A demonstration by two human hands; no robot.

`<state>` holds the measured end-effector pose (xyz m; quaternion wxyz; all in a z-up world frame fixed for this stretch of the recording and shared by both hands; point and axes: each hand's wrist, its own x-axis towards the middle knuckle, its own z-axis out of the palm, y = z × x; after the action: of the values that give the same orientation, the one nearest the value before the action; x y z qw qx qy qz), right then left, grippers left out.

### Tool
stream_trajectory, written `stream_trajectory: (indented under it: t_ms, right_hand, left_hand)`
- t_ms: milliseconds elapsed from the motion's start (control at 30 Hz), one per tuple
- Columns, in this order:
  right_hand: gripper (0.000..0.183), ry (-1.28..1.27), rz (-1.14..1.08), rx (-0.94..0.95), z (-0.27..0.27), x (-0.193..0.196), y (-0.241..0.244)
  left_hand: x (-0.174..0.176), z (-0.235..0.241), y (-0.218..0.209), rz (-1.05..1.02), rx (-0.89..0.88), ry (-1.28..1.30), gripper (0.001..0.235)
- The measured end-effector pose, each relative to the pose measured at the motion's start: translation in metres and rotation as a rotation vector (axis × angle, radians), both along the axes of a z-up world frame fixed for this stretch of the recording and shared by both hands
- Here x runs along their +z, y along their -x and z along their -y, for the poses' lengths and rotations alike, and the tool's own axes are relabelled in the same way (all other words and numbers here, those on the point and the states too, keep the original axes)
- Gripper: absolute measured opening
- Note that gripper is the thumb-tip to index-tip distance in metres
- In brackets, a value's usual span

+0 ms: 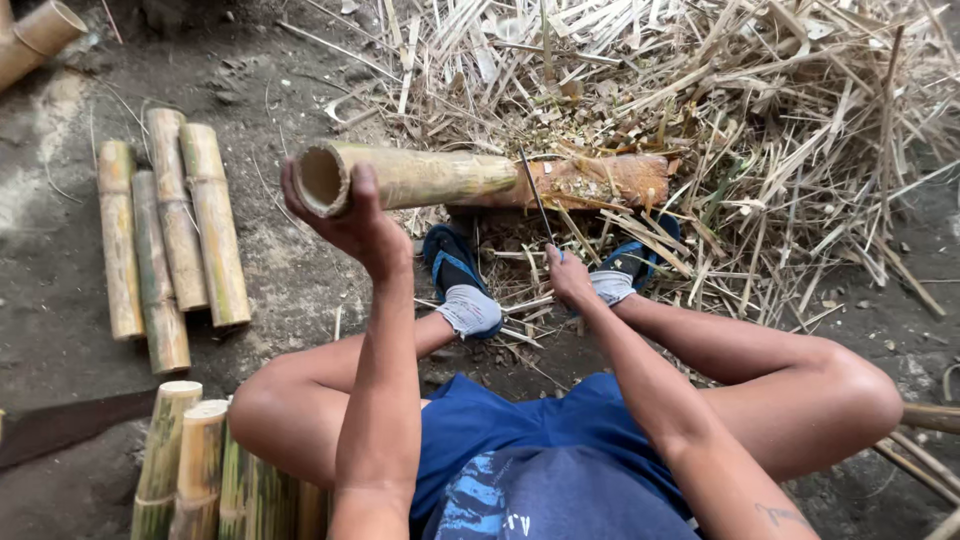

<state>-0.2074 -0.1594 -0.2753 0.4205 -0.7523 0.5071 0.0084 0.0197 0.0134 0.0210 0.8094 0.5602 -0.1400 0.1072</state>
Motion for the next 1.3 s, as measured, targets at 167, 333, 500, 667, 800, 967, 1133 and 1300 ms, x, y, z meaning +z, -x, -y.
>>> stream_trajectory:
  t_ms: [167, 333, 500, 667, 800, 967, 1133, 1300]
  right_hand:
    - [0.06, -0.003, 0.045, 0.032, -0.03, 0.075, 0.0]
    - [0.045, -0.1, 0.336, 0.151, -0.063, 0.185, -0.033]
    - [0.041, 0.155, 0.599, 0.257, -0.08, 0.194, -0.053]
    - [0.038, 0.168, 0.397, 0.152, -0.046, 0.163, -0.077]
    - [0.04, 0.146, 0.445, 0.235, -0.047, 0.146, -0.077]
    - [0.046, 0.11, 0.409, 0.031, -0.043, 0.092, -0.064]
    - [0.061, -0.013, 0.023, 0.028, -0.002, 0.102, -0.048]
    - [0.058, 0.003, 0.317, 0.213, -0.05, 0.163, -0.04]
  left_hand:
    - [-0.006, -0.009, 0.003, 0.326, -0.057, -0.135, 0.099]
    - [-0.01, 0.005, 0.016, 0.325, -0.151, -0.106, 0.095]
    - [-0.009, 0.012, 0.02, 0.304, -0.099, -0.15, 0.088]
    - [-0.003, 0.009, 0.0, 0.252, -0.03, -0.111, 0.084]
    - [-0.005, 0.009, -0.001, 0.323, 0.025, -0.164, 0.079]
    - [-0.019, -0.001, 0.002, 0.269, -0.003, -0.116, 0.08]
    - [-0.009, -0.004, 0.003, 0.281, -0.159, -0.092, 0.082]
    - [-0.005, -0.003, 0.007, 0.317, -0.397, -0.108, 0.085]
